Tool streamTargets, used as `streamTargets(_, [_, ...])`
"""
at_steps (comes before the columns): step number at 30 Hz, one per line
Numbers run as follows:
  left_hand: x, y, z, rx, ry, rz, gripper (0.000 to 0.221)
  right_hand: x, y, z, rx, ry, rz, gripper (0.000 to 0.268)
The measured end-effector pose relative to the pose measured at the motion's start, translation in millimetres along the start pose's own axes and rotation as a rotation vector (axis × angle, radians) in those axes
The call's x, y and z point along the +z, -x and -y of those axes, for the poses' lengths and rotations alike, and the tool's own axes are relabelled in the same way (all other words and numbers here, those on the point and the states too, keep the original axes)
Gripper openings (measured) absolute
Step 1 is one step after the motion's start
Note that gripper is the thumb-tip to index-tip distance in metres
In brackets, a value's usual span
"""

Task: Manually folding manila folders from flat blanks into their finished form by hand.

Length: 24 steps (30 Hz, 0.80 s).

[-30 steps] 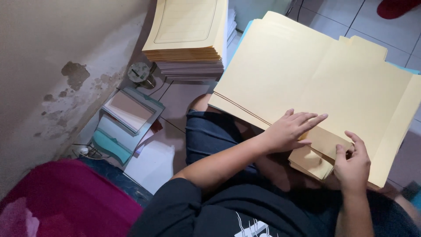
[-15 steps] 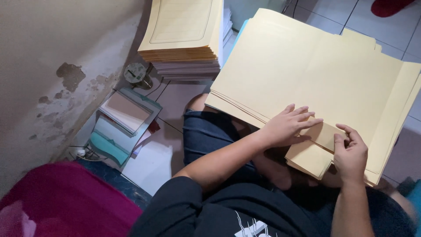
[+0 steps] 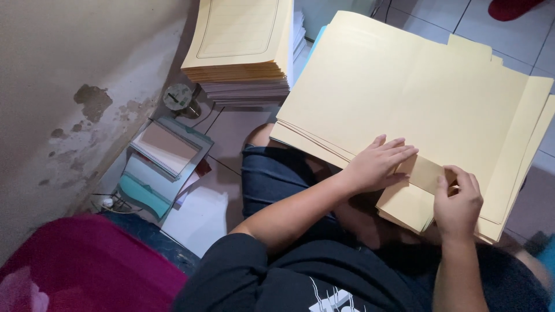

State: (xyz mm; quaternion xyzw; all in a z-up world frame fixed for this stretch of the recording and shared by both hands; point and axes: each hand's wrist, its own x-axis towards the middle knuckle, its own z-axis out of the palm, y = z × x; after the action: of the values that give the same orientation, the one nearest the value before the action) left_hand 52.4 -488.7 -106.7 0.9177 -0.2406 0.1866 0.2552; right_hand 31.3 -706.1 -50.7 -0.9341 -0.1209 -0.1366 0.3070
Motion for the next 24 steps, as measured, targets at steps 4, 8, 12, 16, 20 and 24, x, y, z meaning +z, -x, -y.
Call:
streamTargets(4, [-5.4, -0.8, 0.8, -0.014, 0.111, -0.022, 0.054, -2.9, -3.5, -9.9, -0.038, -0.141, -0.044, 0.016])
streamTargets(8, [-2.3, -0.8, 1.0, 0.001, 0.073, -0.051, 0.054, 0.4, -7.1, -14.7, 0.120, -0.209, -0.015, 0.012])
streamTargets(12, [-3.0, 0.6, 1.0, -0.011, 0.107, -0.050, 0.056, 3.5, -7.7, -25.7, 0.114, -0.247, -0.035, 0.008])
streamTargets(16, [-6.2, 0.5, 0.6, -0.002, 0.123, -0.051, 0.056, -1.6, -4.6, -21.8, 0.128, -0.268, -0.063, 0.002])
streamTargets(20, [-3.7, -0.3, -0.3, -0.016, 0.108, -0.033, 0.052, 2.8, -3.9, -28.1, 0.092, -0.272, -0.065, 0.009])
streamTargets(24, [-5.0, -0.4, -5.4, -0.027, -0.022, 0.034, 0.056, 17.0, -4.6, -16.3, -0.025, 0.263, 0.005, 0.020])
